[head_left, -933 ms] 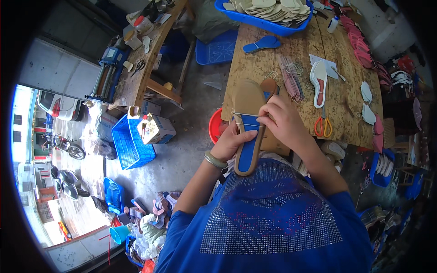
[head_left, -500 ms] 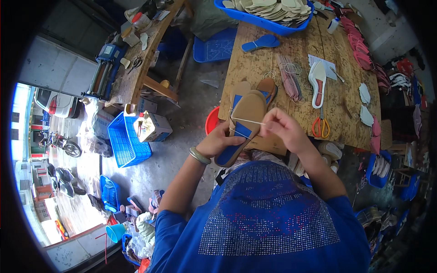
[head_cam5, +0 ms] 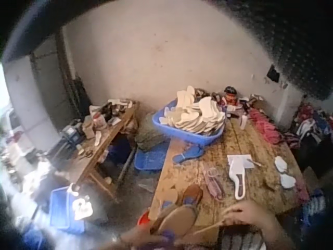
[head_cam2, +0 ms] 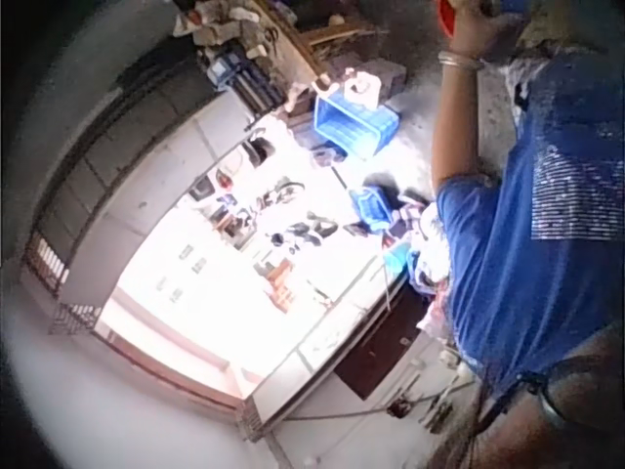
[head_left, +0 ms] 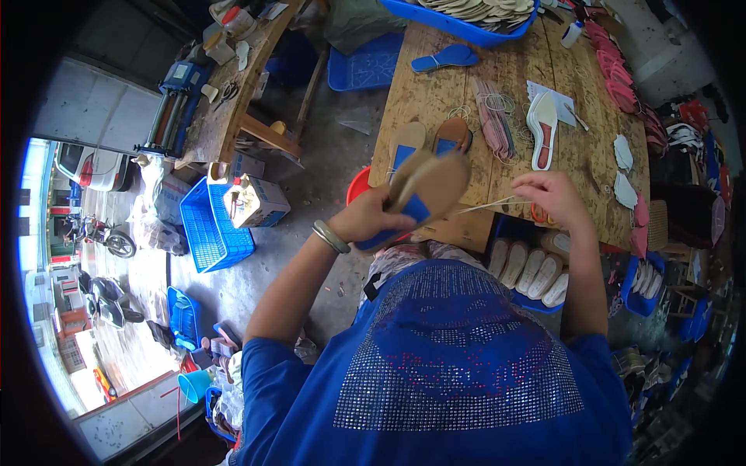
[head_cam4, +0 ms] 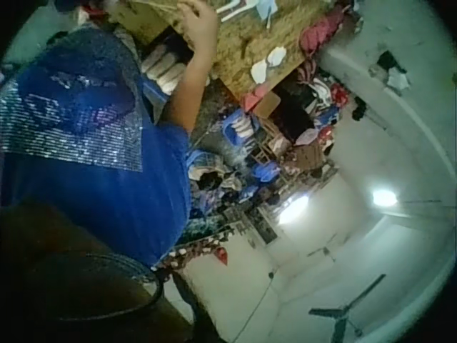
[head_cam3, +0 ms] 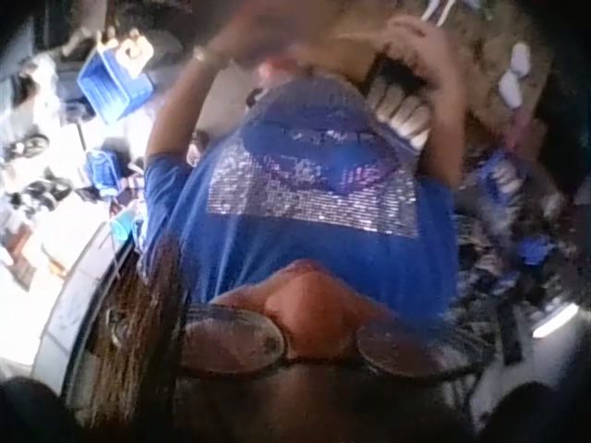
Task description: The person assembles flip-flops by hand in a workshop. They pick up soles and straps, align them, and use a manual press machine to attach the components. The person handles multiple pairs, moving between a workbench and a table with bins of materials.
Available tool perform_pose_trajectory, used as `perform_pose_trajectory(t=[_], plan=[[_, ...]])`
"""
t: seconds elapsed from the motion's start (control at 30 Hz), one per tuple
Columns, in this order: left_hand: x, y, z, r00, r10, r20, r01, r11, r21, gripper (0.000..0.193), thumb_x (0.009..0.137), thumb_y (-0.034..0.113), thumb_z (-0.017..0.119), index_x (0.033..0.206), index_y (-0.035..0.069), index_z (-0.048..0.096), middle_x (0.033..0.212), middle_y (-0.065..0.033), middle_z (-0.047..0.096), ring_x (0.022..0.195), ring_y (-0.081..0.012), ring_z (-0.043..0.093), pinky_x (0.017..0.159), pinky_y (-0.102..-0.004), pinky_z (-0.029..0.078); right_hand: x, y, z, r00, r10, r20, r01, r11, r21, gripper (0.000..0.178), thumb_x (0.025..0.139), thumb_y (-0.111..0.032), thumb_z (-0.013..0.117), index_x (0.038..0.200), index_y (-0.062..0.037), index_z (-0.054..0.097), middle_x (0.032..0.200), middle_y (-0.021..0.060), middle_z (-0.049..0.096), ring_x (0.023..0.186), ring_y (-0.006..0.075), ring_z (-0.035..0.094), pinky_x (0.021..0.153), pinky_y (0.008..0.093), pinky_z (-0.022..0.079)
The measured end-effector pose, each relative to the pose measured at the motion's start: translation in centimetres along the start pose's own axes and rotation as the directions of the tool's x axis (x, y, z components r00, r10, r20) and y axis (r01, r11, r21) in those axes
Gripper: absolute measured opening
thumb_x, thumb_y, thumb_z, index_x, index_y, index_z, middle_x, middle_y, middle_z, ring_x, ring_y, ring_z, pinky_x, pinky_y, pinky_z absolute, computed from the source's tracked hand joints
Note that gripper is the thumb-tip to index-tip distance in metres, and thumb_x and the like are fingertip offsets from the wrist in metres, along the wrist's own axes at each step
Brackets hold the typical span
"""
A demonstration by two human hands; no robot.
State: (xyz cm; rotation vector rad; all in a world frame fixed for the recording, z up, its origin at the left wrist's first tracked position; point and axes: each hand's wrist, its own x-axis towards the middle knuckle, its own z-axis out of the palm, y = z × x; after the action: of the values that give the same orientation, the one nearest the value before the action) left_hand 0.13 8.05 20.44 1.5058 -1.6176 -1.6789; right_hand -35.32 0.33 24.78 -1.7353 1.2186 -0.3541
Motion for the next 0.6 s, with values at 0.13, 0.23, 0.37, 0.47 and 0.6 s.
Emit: perform_pose_trajectory(t=[0.13, 0.23, 0.37, 0.47, 0.6], plan=[[1.5, 1.7, 1.1, 0.996, -0.016, -0.093, -0.059, 0.662, -0.747, 0.048, 0.082, 0.032, 0.073, 0.11, -0.003, 0.057, 0.096, -0.0104, 0.066, 0.078, -0.0146, 0.066, 0.072, -0.0283, 0.054, -0.1, 4.0, -0.8, 0.96, 0.027, -0.279, 0.054, 0.959, 0.278, 0.019, 0.087, -0.014, 0.064, 0.101, -0.0034, 0.068, 0.068, -0.0032, 0.058, 0.057, 0.0033, 0.047, 0.05, 0.02, 0.037], [2.8, 2.3, 2.2, 0.978, 0.001, -0.208, -0.176, 0.541, -0.822, 0.04, 0.088, 0.027, 0.066, 0.114, -0.001, 0.055, 0.097, -0.0091, 0.066, 0.08, -0.0136, 0.065, 0.072, -0.0291, 0.055, -1.3, 3.5, -0.7, 0.945, 0.225, -0.237, -0.118, 0.911, 0.396, 0.019, 0.088, -0.016, 0.065, 0.102, -0.0044, 0.068, 0.072, -0.0011, 0.061, 0.059, 0.003, 0.051, 0.052, 0.0177, 0.039], [4.8, 2.9, 5.0, 0.937, 0.018, -0.35, -0.268, 0.677, -0.685, 0.035, 0.091, 0.025, 0.062, 0.115, 0.0, 0.055, 0.099, -0.0067, 0.064, 0.084, -0.0118, 0.063, 0.072, -0.0269, 0.053, -0.3, 0.5, 5.3, 0.981, 0.141, -0.132, -0.07, 0.896, 0.438, 0.02, 0.088, -0.016, 0.064, 0.104, -0.0027, 0.067, 0.083, 0.0033, 0.065, 0.064, 0.0066, 0.056, 0.059, 0.0202, 0.046], [5.3, 5.3, 7.7, 0.905, -0.001, -0.425, -0.319, 0.658, -0.682, 0.035, 0.097, 0.03, 0.052, 0.114, 0.0, 0.056, 0.098, -0.005, 0.064, 0.084, -0.0098, 0.061, 0.074, -0.0246, 0.051, 1.1, -0.6, 9.9, 0.986, -0.033, -0.161, 0.089, 0.932, 0.351, 0.033, 0.085, -0.018, 0.069, 0.112, 0.0003, 0.062, 0.093, 0.0045, 0.065, 0.081, 0.0092, 0.06, 0.073, 0.0236, 0.049], [5.1, 5.9, 7.8, 0.91, -0.042, -0.413, -0.306, 0.605, -0.736, 0.039, 0.101, 0.033, 0.039, 0.112, 0.0, 0.057, 0.096, -0.0059, 0.065, 0.082, -0.0107, 0.062, 0.073, -0.024, 0.051, 1.5, -0.8, 11.2, 0.997, 0.007, -0.073, 0.044, 0.735, 0.676, 0.044, 0.084, -0.021, 0.071, 0.118, 0.0015, 0.056, 0.097, 0.0026, 0.064, 0.087, 0.0094, 0.061, 0.078, 0.0259, 0.05]])
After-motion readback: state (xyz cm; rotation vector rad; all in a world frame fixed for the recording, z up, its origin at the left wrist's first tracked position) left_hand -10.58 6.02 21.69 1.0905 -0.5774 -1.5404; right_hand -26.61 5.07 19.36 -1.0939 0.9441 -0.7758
